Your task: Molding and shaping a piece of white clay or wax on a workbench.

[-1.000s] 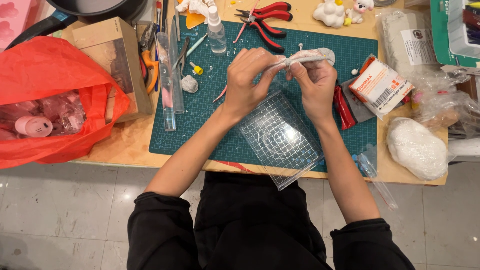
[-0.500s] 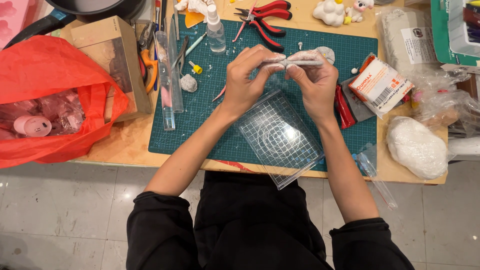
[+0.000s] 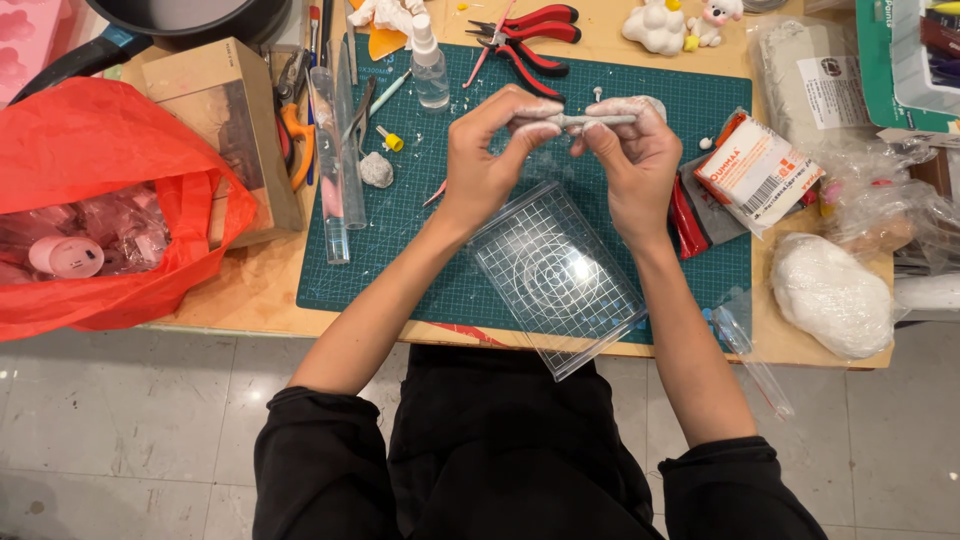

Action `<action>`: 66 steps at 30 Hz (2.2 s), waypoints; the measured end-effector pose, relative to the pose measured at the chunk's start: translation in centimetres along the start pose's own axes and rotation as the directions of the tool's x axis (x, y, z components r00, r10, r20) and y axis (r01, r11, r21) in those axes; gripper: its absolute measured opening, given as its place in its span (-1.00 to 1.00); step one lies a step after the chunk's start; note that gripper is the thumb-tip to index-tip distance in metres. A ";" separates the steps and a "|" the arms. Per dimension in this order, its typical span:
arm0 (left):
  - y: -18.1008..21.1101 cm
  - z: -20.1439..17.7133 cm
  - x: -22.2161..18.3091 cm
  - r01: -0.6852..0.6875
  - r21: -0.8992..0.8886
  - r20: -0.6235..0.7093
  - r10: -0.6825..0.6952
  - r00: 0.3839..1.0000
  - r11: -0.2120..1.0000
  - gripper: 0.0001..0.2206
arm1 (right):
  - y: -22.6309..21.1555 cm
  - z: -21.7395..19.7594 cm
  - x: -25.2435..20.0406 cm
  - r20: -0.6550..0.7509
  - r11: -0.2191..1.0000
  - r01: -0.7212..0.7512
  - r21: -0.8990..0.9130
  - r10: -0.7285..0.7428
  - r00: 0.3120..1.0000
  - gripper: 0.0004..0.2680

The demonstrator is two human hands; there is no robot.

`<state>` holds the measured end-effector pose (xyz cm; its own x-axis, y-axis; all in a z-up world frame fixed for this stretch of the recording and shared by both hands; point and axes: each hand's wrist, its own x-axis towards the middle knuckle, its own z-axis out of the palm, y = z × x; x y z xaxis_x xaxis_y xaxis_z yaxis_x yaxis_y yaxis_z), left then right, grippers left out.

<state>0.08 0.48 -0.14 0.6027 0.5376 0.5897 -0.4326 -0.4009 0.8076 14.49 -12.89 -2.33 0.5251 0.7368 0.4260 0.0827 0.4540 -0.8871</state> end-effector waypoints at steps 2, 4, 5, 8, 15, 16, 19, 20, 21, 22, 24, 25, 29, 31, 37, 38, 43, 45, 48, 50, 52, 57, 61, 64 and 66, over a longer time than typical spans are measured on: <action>1.1 0.0 0.4 -0.017 -0.023 0.040 0.018 0.999 1.000 -0.78 | 0.3 -0.1 -0.1 -0.021 1.000 -0.016 -0.017 0.016 1.000 -0.87; 1.5 0.0 0.4 -0.030 -0.048 0.081 0.034 0.996 0.998 -0.65 | 0.7 0.0 -0.2 -0.045 0.999 -0.034 -0.034 0.033 0.998 -0.87; 1.3 0.0 0.4 -0.052 -0.019 0.101 0.054 0.993 0.998 -0.70 | 0.9 0.2 -0.2 -0.018 1.000 -0.027 -0.013 0.027 0.999 -0.87; 0.3 -0.2 0.3 -0.059 0.059 0.099 0.053 0.994 0.997 -0.78 | 0.4 0.7 0.1 0.015 0.995 -0.054 0.079 0.053 0.998 -0.84; 0.1 -0.9 0.8 -0.033 0.178 0.087 0.018 0.996 0.983 -0.88 | 0.5 0.1 0.4 0.074 0.957 -0.207 0.202 0.196 0.978 -0.84; -0.3 -0.8 0.8 -0.036 0.176 0.091 0.020 0.996 0.984 -0.88 | 0.5 0.1 0.4 0.069 0.958 -0.204 0.201 0.193 0.979 -0.84; -1.4 -0.5 0.5 0.051 -0.092 0.106 -0.041 0.994 0.994 -0.86 | 0.7 -0.2 0.2 0.126 0.901 -0.294 0.318 0.267 0.955 -0.82; -1.7 -0.4 0.5 0.089 -0.138 0.116 -0.073 0.991 0.986 -0.86 | 0.9 -0.3 0.1 0.148 0.901 -0.298 0.315 0.263 0.953 -0.82; -2.1 -0.4 0.4 0.127 -0.183 0.126 -0.105 0.986 0.975 -0.86 | 1.1 -0.3 0.1 0.171 0.901 -0.302 0.312 0.259 0.951 -0.81; -2.3 -0.4 0.4 0.128 -0.181 0.125 -0.106 0.987 0.975 -0.86 | 0.7 -0.1 0.2 0.174 0.900 -0.302 0.313 0.259 0.950 -0.81; -2.7 -0.4 0.4 0.152 -0.354 0.103 -0.123 0.987 0.923 -0.88 | -0.1 0.2 0.6 0.187 0.796 -0.361 0.485 0.309 0.933 -0.73; -2.5 -0.5 0.5 0.152 -0.353 0.102 -0.123 0.987 0.923 -0.88 | 0.2 0.0 0.5 0.188 0.796 -0.362 0.486 0.309 0.932 -0.73; -2.6 -0.4 0.4 0.214 -0.371 0.062 -0.206 0.977 0.904 -0.90 | 0.9 -0.4 0.3 0.210 0.770 -0.395 0.502 0.335 0.919 -0.75; -2.9 -0.2 0.2 0.212 -0.375 0.052 -0.208 0.977 0.903 -0.89 | 1.1 -0.4 0.2 0.211 0.770 -0.403 0.494 0.343 0.915 -0.75; -3.0 0.1 0.1 0.249 -0.427 0.086 -0.236 0.968 0.869 -0.89 | 1.6 -0.7 0.2 0.226 0.739 -0.399 0.543 0.329 0.917 -0.78; -2.8 0.1 0.1 0.278 -0.429 0.099 -0.261 0.960 0.859 -0.88 | 1.7 -0.7 0.1 0.224 0.737 -0.401 0.545 0.333 0.916 -0.79; -3.3 0.0 -0.1 0.259 -0.444 0.111 -0.235 0.966 0.857 -0.87 | 1.4 -0.4 0.1 0.239 0.728 -0.398 0.558 0.318 0.917 -0.81; -3.1 0.0 -0.2 0.282 -0.455 0.122 -0.255 0.959 0.845 -0.89 | 1.5 -0.4 0.1 0.250 0.717 -0.406 0.567 0.320 0.914 -0.82; -2.9 0.0 0.0 0.285 -0.455 0.137 -0.250 0.958 0.844 -0.88 | 1.3 -0.4 0.0 0.260 0.720 -0.406 0.563 0.313 0.914 -0.82; -2.5 0.0 0.1 0.269 -0.470 0.145 -0.227 0.963 0.841 -0.88 | 1.4 -0.4 0.1 0.263 0.715 -0.410 0.566 0.315 0.912 -0.83; -2.3 0.0 0.1 0.254 -0.486 0.153 -0.205 0.967 0.836 -0.88 | 1.4 -0.4 0.0 0.264 0.709 -0.414 0.570 0.319 0.910 -0.83; -2.4 0.1 0.0 0.229 -0.469 0.158 -0.174 0.972 0.853 -0.88 | 1.3 -0.2 0.0 0.249 0.737 -0.394 0.549 0.306 0.919 -0.84; -2.5 0.3 -0.2 0.221 -0.478 0.137 -0.177 0.975 0.850 -0.89 | 1.2 0.0 0.0 0.243 0.744 -0.381 0.550 0.294 0.925 -0.85; -2.5 0.4 -0.2 0.199 -0.481 0.116 -0.163 0.980 0.854 -0.89 | 1.3 0.0 0.0 0.219 0.751 -0.367 0.549 0.294 0.930 -0.84; -2.6 0.4 -0.2 0.185 -0.467 0.109 -0.152 0.982 0.864 -0.89 | 1.5 -0.2 -0.1 0.215 0.779 -0.355 0.516 0.284 0.934 -0.83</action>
<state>1.36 1.10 -2.41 0.7306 0.5084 0.4558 -0.5757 0.0997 0.8116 14.71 -12.35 -3.69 0.3319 0.9251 0.1846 -0.5596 0.3506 -0.7509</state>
